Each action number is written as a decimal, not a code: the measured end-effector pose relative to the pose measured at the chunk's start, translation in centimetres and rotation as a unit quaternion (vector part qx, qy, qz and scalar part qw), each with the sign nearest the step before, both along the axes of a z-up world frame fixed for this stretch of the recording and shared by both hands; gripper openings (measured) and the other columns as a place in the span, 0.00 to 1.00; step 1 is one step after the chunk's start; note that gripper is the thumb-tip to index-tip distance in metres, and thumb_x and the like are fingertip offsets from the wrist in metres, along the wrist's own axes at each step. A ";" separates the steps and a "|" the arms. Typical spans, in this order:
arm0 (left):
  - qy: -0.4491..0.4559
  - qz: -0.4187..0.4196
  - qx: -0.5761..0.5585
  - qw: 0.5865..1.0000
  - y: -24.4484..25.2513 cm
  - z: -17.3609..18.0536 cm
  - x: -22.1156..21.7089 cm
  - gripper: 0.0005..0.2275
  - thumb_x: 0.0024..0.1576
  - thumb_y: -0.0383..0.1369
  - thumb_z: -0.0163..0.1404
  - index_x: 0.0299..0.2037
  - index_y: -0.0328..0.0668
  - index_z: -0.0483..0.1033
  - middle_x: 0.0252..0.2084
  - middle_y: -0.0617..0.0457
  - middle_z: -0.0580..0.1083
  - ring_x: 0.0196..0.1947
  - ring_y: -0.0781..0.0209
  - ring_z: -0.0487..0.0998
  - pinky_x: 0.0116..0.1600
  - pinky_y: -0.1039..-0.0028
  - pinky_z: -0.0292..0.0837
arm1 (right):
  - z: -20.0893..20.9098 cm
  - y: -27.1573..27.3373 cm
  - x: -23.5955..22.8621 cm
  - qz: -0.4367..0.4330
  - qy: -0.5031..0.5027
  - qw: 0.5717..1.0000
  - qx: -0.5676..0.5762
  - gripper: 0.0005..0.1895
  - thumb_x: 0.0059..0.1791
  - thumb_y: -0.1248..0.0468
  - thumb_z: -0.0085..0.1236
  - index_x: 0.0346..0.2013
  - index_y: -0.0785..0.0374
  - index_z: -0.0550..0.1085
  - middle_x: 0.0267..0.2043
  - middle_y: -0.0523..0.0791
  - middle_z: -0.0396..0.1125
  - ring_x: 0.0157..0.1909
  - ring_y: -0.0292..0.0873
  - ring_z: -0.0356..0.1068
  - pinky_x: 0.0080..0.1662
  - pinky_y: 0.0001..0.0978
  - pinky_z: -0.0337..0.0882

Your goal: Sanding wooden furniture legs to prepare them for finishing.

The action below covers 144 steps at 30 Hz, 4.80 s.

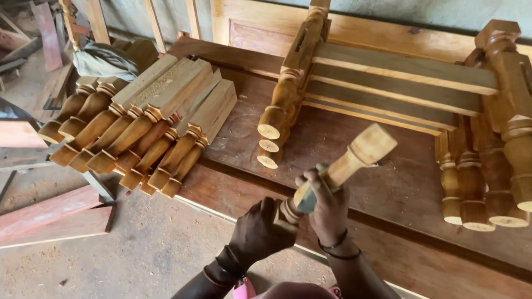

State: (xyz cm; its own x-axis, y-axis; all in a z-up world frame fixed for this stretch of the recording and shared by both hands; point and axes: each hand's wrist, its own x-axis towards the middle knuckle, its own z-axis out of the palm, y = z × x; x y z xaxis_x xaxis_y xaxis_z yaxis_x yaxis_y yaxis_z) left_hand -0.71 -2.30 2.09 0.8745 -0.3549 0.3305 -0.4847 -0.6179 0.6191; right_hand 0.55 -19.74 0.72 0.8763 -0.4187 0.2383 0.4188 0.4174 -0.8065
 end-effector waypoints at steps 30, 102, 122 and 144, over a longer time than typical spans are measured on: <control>0.471 -0.506 -0.249 0.678 1.9 -3.0 2.9 0.45 0.48 0.45 0.68 0.71 0.29 0.57 0.69 0.41 0.68 0.70 0.53 0.69 0.76 0.65 0.63 | 5.1 -1.7 -1.8 0.474 -0.259 0.832 0.122 0.19 0.53 0.61 0.65 0.55 0.59 0.69 0.42 0.42 0.71 0.45 0.43 0.73 0.53 0.40 0.75; 0.006 -0.291 -0.179 0.940 -6.6 1.0 5.3 0.42 0.38 0.39 0.68 0.64 0.25 0.67 0.55 0.36 0.70 0.53 0.45 0.77 0.58 0.65 0.77 | 5.8 -8.0 -0.6 0.022 -0.097 0.983 -0.153 0.10 0.56 0.68 0.59 0.49 0.69 0.70 0.42 0.50 0.71 0.40 0.47 0.74 0.47 0.45 0.80; -0.050 -0.112 -0.208 0.970 -10.3 -4.7 2.6 0.38 0.47 0.39 0.64 0.65 0.28 0.61 0.55 0.35 0.72 0.57 0.38 0.75 0.63 0.55 0.72 | 5.3 -2.9 0.5 -0.110 -0.145 0.906 -0.382 0.36 0.52 0.63 0.67 0.63 0.79 0.56 0.49 0.55 0.68 0.50 0.45 0.74 0.53 0.37 0.78; -0.061 0.018 -0.186 0.980 -11.2 -3.2 2.9 0.32 0.49 0.37 0.64 0.63 0.30 0.70 0.48 0.39 0.76 0.47 0.43 0.77 0.52 0.59 0.76 | 6.8 -1.5 0.7 -0.127 -0.068 0.879 -0.454 0.20 0.54 0.72 0.69 0.53 0.71 0.66 0.43 0.48 0.71 0.45 0.39 0.72 0.50 0.30 0.74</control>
State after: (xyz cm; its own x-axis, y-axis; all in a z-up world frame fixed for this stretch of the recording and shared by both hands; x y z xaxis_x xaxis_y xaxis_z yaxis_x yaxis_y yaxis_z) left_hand 2.18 -13.53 -1.12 0.8303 -0.1599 0.5339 -0.5512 -0.3774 0.7442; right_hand 1.22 -21.20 7.48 0.7192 -0.1796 0.6712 0.5242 -0.4937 -0.6939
